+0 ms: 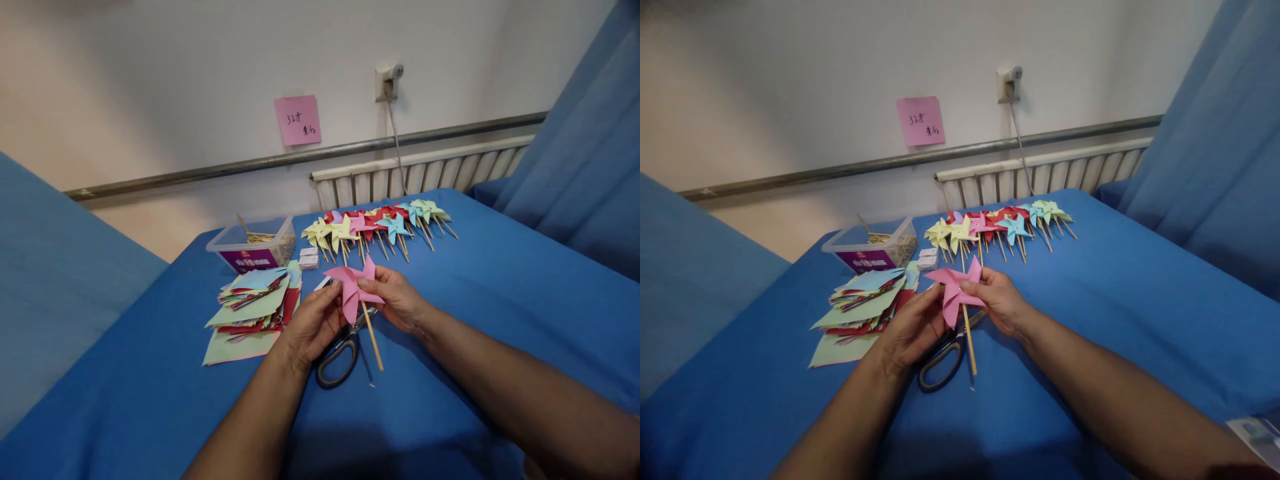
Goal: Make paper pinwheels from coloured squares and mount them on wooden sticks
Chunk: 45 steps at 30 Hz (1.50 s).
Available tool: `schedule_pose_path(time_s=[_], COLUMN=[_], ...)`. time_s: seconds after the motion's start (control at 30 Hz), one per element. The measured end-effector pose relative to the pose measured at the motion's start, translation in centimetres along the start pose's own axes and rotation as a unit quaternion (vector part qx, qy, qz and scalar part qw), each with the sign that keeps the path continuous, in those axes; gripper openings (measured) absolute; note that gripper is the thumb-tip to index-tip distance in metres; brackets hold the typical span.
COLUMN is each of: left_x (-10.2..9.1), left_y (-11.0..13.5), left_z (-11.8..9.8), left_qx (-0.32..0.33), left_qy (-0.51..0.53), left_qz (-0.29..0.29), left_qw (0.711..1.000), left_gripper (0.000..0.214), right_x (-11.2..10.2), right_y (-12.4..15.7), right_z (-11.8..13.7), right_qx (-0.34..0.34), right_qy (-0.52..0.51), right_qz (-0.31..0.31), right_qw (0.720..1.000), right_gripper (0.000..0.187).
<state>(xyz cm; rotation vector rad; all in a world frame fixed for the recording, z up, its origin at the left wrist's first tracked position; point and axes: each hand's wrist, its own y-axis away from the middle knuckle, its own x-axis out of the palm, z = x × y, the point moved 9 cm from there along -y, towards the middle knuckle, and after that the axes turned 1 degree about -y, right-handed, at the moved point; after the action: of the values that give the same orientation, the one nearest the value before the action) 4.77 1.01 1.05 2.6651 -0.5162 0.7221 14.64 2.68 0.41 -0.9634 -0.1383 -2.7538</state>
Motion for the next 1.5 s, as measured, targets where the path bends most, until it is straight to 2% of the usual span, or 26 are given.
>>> schedule_pose_path(time_s=[0.4, 0.53, 0.67, 0.97, 1.1, 1.23, 1.4, 1.5], left_x=[0.2, -0.4, -0.8, -0.3, -0.8, -1.0, -1.0, -1.3], left_y=[-0.2, -0.4, -0.5, -0.1, -0.2, -0.4, -0.5, -0.4], left_z=[0.7, 0.8, 1.0, 0.7, 0.6, 0.6, 0.5, 0.5], left_qx=[-0.006, 0.008, 0.012, 0.003, 0.014, 0.036, 0.047, 0.038], left_qy=[0.029, 0.021, 0.007, 0.029, -0.009, -0.051, -0.047, -0.051], left_qz=[0.009, -0.011, -0.029, -0.030, -0.052, -0.064, -0.078, -0.091], left_qw=[1.000, 1.000, 0.999, 0.999, 0.999, 0.996, 0.995, 0.994], left_gripper=[0.022, 0.021, 0.021, 0.019, 0.020, 0.023, 0.024, 0.024], right_x=[0.1, 0.4, 0.2, -0.6, -1.0, -0.8, -0.6, -1.4], right_y=[0.0, -0.1, 0.0, -0.3, -0.5, -0.4, -0.4, -0.3], right_z=[-0.2, -0.4, -0.5, 0.0, 0.2, -0.2, -0.5, 0.6], right_qx=[0.017, 0.020, 0.013, -0.029, -0.057, -0.058, -0.054, -0.096], right_qy=[-0.011, -0.016, -0.002, 0.014, 0.051, 0.088, 0.101, 0.122], right_qz=[0.025, 0.036, 0.020, -0.008, -0.027, -0.029, -0.022, -0.058], right_qw=[0.999, 0.999, 1.000, 0.999, 0.997, 0.994, 0.993, 0.986], right_gripper=[0.029, 0.027, 0.027, 0.030, 0.033, 0.033, 0.033, 0.036])
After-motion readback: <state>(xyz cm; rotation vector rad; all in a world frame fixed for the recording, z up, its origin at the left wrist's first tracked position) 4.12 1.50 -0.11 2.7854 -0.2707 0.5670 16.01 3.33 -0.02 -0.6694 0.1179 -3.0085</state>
